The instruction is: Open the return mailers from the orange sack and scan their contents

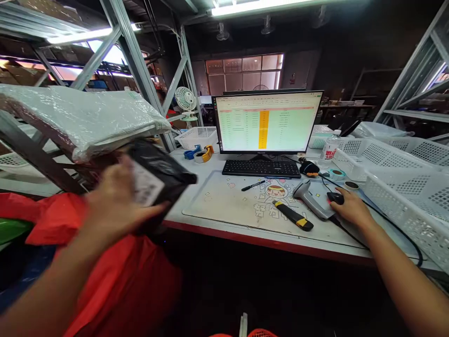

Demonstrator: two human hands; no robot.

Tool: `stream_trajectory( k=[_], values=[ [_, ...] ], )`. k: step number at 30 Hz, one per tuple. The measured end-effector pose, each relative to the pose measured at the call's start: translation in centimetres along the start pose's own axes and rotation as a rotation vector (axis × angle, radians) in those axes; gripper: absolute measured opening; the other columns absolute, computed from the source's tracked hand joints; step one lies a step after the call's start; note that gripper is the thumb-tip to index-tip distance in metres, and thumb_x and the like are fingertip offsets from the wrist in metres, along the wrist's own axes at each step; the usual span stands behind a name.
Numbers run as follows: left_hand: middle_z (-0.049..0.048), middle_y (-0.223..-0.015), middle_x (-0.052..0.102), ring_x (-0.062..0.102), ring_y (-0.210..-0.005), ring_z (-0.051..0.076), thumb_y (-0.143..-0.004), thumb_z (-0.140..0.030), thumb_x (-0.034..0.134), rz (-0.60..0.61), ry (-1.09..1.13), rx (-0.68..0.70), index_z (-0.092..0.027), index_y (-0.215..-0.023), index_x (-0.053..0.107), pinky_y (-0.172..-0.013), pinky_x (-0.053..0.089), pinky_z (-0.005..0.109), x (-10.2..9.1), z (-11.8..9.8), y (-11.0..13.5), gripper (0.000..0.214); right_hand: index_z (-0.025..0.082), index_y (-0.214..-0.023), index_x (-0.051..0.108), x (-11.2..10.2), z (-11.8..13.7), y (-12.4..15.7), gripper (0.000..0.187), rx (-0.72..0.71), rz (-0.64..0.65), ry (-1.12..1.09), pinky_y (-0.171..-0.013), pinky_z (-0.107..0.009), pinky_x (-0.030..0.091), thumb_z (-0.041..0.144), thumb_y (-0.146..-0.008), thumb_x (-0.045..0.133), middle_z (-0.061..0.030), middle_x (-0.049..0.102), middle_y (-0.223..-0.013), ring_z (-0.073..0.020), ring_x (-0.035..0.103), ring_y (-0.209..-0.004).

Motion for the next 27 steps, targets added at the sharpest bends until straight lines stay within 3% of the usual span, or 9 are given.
stream_trajectory(
  k=[2,6,8,10,14,17,20,24,27],
  values=[
    [0.0214,-0.170,0.032,0.043,-0.148,0.047,-0.078,-0.066,0.081,0.162,0.013,0.076,-0.023,-0.174,0.001,-0.116,0.040,0.067,4.4,-3.5,-0.5,0.132,0.020,-0.161,0.048,-0.1,-1.1,0.2,0.074,-0.009,-0.043,-0.003,-0.104,-0.052,0.052,0.051,-0.094,0.053,-0.0208,0.059,-0.148,-0.0416,0.064,-0.125],
    [0.0242,-0.174,0.025,0.040,-0.148,0.053,-0.074,-0.073,0.080,0.508,0.058,0.199,-0.027,-0.174,0.015,-0.119,0.031,0.065,13.2,-10.1,-0.4,0.128,0.019,-0.160,0.050,0.8,-3.0,0.7,0.070,-0.017,-0.088,0.061,-0.108,-0.052,0.051,0.048,-0.096,0.048,-0.0199,0.059,-0.147,-0.0397,0.065,-0.123],
    [0.0218,-0.175,0.025,0.039,-0.149,0.054,-0.077,-0.075,0.075,0.614,0.114,0.242,-0.029,-0.173,0.024,-0.120,0.028,0.064,16.0,-11.7,0.0,0.119,0.017,-0.158,0.051,1.6,-3.5,0.6,0.070,-0.028,-0.109,0.086,-0.112,-0.051,0.049,0.046,-0.095,0.046,-0.0194,0.059,-0.148,-0.0388,0.063,-0.128],
    [0.0172,-0.175,0.029,0.037,-0.151,0.052,-0.081,-0.076,0.071,0.641,0.184,0.261,-0.030,-0.170,0.034,-0.122,0.026,0.063,17.3,-12.2,0.1,0.107,0.015,-0.155,0.054,2.3,-3.9,0.5,0.069,-0.042,-0.140,0.097,-0.115,-0.051,0.047,0.046,-0.095,0.045,-0.0186,0.058,-0.151,-0.0388,0.060,-0.131],
    [0.0123,-0.170,0.042,0.041,-0.152,0.043,-0.090,-0.068,0.066,0.489,0.334,0.251,-0.029,-0.157,0.056,-0.123,0.029,0.059,17.1,-11.0,-0.2,0.079,0.012,-0.147,0.059,2.9,-3.9,0.5,0.065,-0.132,-0.200,0.074,-0.117,-0.051,0.046,0.045,-0.095,0.042,-0.0188,0.062,-0.146,-0.0385,0.060,-0.130],
    [0.0137,-0.156,0.058,0.052,-0.144,0.037,-0.097,-0.060,0.057,0.153,0.477,0.126,-0.023,-0.136,0.069,-0.122,0.035,0.056,15.5,-8.3,0.4,0.055,0.011,-0.140,0.060,2.9,-4.0,0.7,0.060,-0.157,-0.222,0.050,-0.114,-0.052,0.048,0.045,-0.093,0.045,-0.0201,0.066,-0.139,-0.0386,0.063,-0.124],
    [0.0169,-0.142,0.064,0.056,-0.137,0.037,-0.093,-0.064,0.058,-0.156,0.632,-0.173,-0.019,-0.129,0.065,-0.122,0.038,0.056,15.3,-4.1,3.6,0.058,0.013,-0.139,0.061,2.8,-4.4,0.7,0.058,-0.141,-0.221,0.050,-0.109,-0.054,0.051,0.047,-0.093,0.047,-0.0200,0.066,-0.138,-0.0397,0.065,-0.120],
    [0.0187,-0.142,0.054,0.060,-0.122,0.036,-0.072,-0.076,0.075,-0.087,0.883,-0.667,-0.019,-0.137,0.051,-0.111,0.048,0.059,19.3,-0.3,9.3,0.090,0.013,-0.139,0.060,3.0,-4.8,0.6,0.059,-0.129,-0.220,0.067,-0.109,-0.054,0.052,0.048,-0.093,0.048,-0.0208,0.067,-0.137,-0.0405,0.065,-0.119],
    [0.0134,-0.127,0.059,0.065,-0.105,0.029,-0.064,-0.079,0.080,0.006,0.970,-0.785,-0.020,-0.130,0.051,-0.100,0.055,0.052,20.4,0.0,11.6,0.093,0.013,-0.141,0.059,3.4,-5.1,0.7,0.062,-0.120,-0.218,0.081,-0.111,-0.055,0.051,0.049,-0.093,0.048,-0.0206,0.066,-0.138,-0.0410,0.065,-0.122]
  ],
)
Point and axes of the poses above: each hand's wrist, its own y-axis away from the middle knuckle, its own x-axis out of the palm, z = x × y, the point moved 6 cm from there along -y, towards the middle knuckle
